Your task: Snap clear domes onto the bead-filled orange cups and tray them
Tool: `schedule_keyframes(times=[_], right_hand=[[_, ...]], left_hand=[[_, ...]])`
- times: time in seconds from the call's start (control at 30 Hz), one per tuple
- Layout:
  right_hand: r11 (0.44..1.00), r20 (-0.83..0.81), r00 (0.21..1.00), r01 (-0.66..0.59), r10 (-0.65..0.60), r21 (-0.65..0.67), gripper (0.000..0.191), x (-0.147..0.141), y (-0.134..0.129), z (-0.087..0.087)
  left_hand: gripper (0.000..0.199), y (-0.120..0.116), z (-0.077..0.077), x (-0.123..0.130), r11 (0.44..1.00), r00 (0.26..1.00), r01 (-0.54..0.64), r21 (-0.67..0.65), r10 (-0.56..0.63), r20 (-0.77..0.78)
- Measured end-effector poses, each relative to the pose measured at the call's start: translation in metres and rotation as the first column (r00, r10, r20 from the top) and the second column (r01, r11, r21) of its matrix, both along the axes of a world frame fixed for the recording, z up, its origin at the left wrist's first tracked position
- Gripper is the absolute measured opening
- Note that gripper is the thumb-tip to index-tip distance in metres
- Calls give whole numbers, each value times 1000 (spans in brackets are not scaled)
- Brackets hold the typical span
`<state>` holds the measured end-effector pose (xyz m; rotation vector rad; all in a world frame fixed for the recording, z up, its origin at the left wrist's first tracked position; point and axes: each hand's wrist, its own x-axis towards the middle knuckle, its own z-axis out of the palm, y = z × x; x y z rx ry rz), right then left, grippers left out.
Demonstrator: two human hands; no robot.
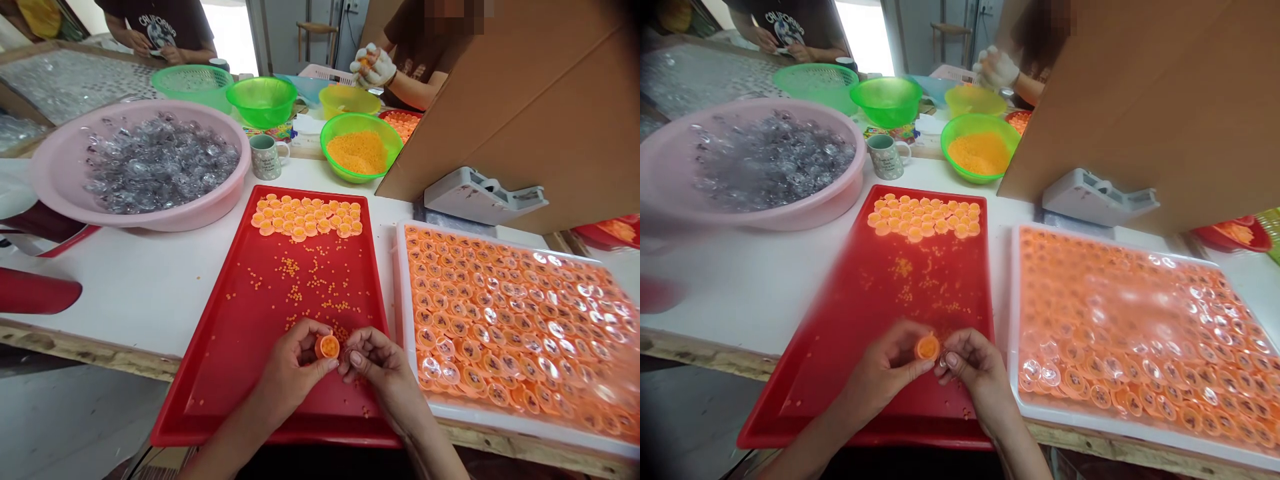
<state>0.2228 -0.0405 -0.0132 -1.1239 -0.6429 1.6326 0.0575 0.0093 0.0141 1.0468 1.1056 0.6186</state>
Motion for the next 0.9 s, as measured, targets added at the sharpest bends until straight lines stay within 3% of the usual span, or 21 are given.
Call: schedule_keyframes(times=[0.3, 0.63, 0.9], right_hand=[[999, 107, 993, 42, -42, 9, 15, 4, 0, -6], [1000, 52, 999, 18, -17, -6, 15, 3, 3, -7], [992, 19, 993, 114, -113, -55, 20, 2, 3, -6]], left_hand=[[24, -1, -3, -1, 998, 997, 35, 52, -31, -66], [23, -1, -8, -1, 998, 999, 12, 59, -10, -33], [23, 1, -6, -2, 998, 999, 19, 54, -16, -52]])
